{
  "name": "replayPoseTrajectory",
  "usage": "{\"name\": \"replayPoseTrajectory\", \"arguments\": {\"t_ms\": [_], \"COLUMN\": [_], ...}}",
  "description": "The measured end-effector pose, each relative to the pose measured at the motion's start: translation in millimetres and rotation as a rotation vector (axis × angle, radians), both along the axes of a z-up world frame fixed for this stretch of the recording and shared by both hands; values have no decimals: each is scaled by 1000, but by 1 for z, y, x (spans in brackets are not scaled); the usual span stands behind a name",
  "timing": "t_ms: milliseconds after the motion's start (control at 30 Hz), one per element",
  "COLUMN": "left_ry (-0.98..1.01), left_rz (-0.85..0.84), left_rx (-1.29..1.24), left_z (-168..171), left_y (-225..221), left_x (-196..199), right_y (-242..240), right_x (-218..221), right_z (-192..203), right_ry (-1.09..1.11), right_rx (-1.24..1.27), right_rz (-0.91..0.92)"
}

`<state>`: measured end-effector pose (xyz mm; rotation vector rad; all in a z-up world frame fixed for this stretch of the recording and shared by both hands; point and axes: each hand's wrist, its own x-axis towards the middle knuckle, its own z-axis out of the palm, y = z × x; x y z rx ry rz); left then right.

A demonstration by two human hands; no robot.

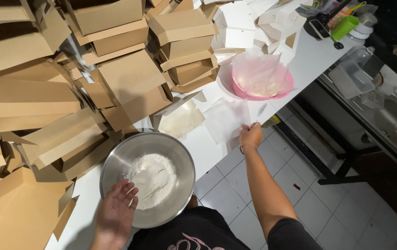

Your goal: Scooping white powder from a metal bowl into small plastic bags using a spoon at a packaging station.

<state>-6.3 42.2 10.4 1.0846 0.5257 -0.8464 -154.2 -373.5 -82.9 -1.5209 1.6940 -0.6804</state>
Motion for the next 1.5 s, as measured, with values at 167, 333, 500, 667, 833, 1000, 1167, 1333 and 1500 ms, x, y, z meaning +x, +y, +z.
{"name": "replayPoseTrajectory", "arguments": {"t_ms": [167,333,500,667,833,1000,1167,1333,1500], "left_ry": [-55,-57,-147,-204,-210,-503,-790,-1090,-1796], "left_rz": [-50,-80,-199,-374,-514,-128,-257,-442,-357], "left_rx": [-8,-7,72,37,-114,-32,292,436,508], "left_z": [4,-1,35,47,45,65,51,23,-1], "left_y": [8,16,9,-24,-44,-39,-17,-6,-3], "left_x": [3,8,7,-1,-21,-24,-12,-9,-8], "right_y": [1,8,46,165,227,262,257,252,252], "right_x": [-1,-11,-11,-2,-2,8,11,26,49], "right_z": [-32,-38,12,119,115,96,120,181,194], "right_ry": [138,74,-439,-918,-1098,-977,-645,-429,-268], "right_rx": [-23,-223,-509,-79,292,294,-45,-478,-624], "right_rz": [-54,-139,-278,-34,229,427,828,1170,1367]}}
